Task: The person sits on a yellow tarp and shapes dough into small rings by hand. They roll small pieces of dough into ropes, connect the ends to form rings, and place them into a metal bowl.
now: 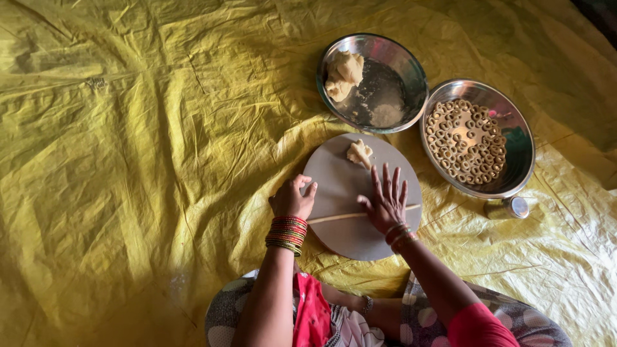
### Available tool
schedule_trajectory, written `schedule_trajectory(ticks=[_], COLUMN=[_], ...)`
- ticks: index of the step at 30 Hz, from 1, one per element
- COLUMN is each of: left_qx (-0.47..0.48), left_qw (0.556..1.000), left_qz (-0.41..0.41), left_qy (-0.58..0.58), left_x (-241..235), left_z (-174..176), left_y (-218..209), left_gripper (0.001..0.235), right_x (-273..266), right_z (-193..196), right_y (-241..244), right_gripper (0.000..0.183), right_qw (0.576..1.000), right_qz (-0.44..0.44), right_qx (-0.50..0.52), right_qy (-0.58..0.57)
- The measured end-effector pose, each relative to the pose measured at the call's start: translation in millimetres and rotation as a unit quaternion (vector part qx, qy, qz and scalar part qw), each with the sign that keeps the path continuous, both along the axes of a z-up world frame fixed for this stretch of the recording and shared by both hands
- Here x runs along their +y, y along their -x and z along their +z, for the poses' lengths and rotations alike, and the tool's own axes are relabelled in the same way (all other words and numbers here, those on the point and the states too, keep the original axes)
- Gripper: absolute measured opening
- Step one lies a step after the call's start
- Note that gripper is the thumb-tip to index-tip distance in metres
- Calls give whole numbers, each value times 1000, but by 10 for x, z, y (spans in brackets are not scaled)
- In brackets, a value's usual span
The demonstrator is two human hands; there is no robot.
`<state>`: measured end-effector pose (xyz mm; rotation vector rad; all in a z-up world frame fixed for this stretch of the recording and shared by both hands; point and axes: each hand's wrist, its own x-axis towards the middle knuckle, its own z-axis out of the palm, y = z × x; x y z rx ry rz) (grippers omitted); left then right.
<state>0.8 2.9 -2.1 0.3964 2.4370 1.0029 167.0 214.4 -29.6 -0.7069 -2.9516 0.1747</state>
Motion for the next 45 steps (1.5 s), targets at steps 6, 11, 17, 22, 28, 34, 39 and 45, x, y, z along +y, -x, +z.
schedule_trajectory(ticks=[6,11,17,22,28,34,39,45], left_qx=[7,-9,-9,-6,17,9,6,3], left_qw=[1000,1000,1000,1000,1000,1000,1000,1000], left_qz=[-7,-18,-5,-1,-2,-1,1,-8], left_qy=[-3,12,12,-2,-5,14,9,26], left_x=[30,-19,7,26,-1,-12,-10,53], left_z=[-14,-84,-10,23,-36,15,45,-10], left_y=[-27,24,4,-41,-18,-9,-24,-56], left_gripper=[30,31,30,30,30,29,29,31], right_x=[31,92,-70,-102,132,101,-174,-276], right_z=[102,88,82,39,93,50,-31,-24], right_y=[194,435,-49,-114,474,753,218,34], right_gripper=[96,97,95,94,94,96,97,100], right_qw=[1000,999,1000,1000,998,998,1000,999], right_qz=[-18,-24,21,24,18,-5,8,18], right_qx=[6,27,6,10,52,40,25,28], right_qy=[7,2,13,-4,-20,-44,-2,-8])
